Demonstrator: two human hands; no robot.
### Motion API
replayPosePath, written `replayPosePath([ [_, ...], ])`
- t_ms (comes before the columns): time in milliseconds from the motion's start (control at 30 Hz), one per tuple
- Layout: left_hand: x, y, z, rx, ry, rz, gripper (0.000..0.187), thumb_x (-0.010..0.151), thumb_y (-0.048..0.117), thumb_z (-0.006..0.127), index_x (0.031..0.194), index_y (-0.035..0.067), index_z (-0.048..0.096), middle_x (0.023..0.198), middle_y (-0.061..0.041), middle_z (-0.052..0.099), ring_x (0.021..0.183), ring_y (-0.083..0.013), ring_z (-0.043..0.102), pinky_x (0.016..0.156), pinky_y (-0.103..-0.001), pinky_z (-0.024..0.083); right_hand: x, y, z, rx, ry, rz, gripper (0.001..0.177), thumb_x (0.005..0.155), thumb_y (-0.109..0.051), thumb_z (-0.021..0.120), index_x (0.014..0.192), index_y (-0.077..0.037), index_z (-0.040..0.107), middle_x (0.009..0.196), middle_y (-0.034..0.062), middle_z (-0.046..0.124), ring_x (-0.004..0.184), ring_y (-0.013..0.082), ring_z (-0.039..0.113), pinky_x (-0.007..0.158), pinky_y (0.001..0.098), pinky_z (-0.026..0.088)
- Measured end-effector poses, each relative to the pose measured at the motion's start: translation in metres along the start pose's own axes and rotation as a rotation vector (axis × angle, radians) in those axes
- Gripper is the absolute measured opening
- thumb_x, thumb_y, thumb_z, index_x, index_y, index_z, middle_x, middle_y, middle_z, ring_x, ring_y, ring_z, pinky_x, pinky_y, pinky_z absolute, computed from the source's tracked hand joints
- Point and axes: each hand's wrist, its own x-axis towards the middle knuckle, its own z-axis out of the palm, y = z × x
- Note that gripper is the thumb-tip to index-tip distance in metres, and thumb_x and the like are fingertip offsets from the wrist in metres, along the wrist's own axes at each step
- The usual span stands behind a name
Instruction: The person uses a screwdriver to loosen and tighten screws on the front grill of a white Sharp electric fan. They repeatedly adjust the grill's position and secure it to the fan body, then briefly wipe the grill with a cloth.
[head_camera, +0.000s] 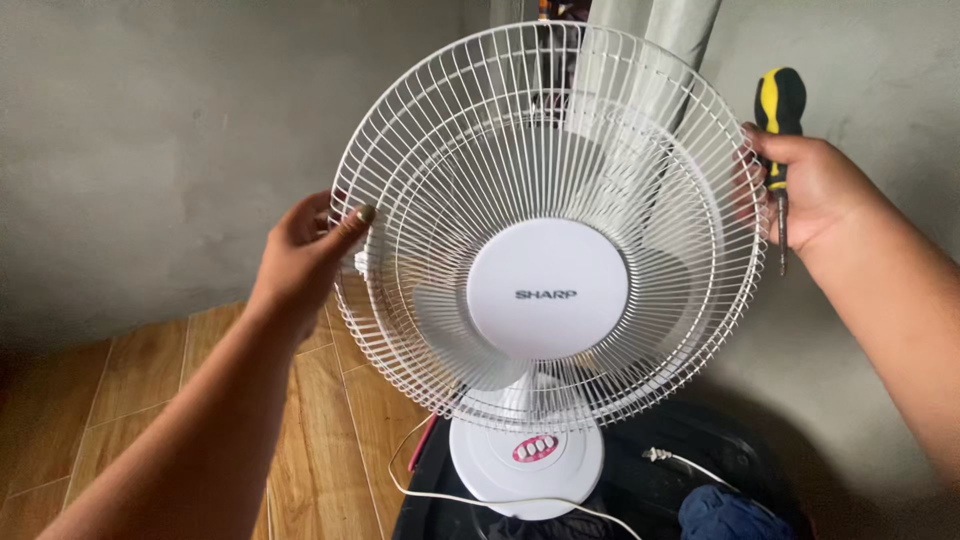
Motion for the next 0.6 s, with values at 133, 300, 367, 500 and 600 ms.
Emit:
replayPosePath([
  [133,0.003,-0.015,0.004,-0.095,-0.008,0.084,0.07,0.085,0.038,0.078,0.141,0.003,0.056,0.116,-0.018,0.074,0.113,-0.0259,0.07,0.1,-0.042,0.054,-0.015,0.015,0.014,-0.198,0.265,-0.128,0.016,0.109,-0.027,0.067,0.111,-0.011,0.067,0.088,-0.0017,0.066,0.069,0.0077,0.06,0.057,0.0229,0.048],
  [300,0.005,-0.019,0.006,-0.224,-0.042,0.103,0.066,0.084,0.031,0.079,0.14,0.001,0.059,0.109,-0.014,0.077,0.104,-0.0194,0.072,0.092,-0.035,0.055,-0.026,0.02,0.03,-0.084,0.392,-0.175,0.014,0.107,-0.02,0.065,0.113,-0.008,0.067,0.099,0.0019,0.071,0.087,0.0125,0.069,0.079,0.03,0.059],
  [367,0.004,-0.024,0.011,-0.211,-0.039,0.098,0.066,0.085,0.028,0.079,0.141,0.002,0.058,0.109,-0.014,0.077,0.105,-0.0193,0.072,0.094,-0.034,0.056,-0.03,0.029,0.027,-0.094,0.421,-0.159,0.014,0.107,-0.021,0.065,0.113,-0.008,0.067,0.098,0.0016,0.071,0.086,0.0121,0.069,0.079,0.0299,0.059],
  [500,0.0,-0.031,0.014,-0.259,-0.049,0.093,0.064,0.086,0.024,0.078,0.142,0.001,0.056,0.11,-0.014,0.076,0.106,-0.0198,0.073,0.096,-0.035,0.057,-0.035,0.038,0.023,-0.084,0.456,-0.149,0.014,0.106,-0.021,0.065,0.112,-0.009,0.068,0.098,0.0013,0.071,0.086,0.0118,0.069,0.079,0.0297,0.059],
  [600,0.0,-0.031,0.014,-0.259,-0.059,0.084,0.064,0.086,0.023,0.078,0.142,0.0,0.056,0.11,-0.014,0.076,0.106,-0.0198,0.072,0.096,-0.035,0.056,-0.035,0.041,0.02,-0.065,0.409,-0.141,0.013,0.106,-0.02,0.064,0.113,-0.01,0.068,0.098,0.0007,0.07,0.085,0.0117,0.069,0.077,0.0291,0.059],
])
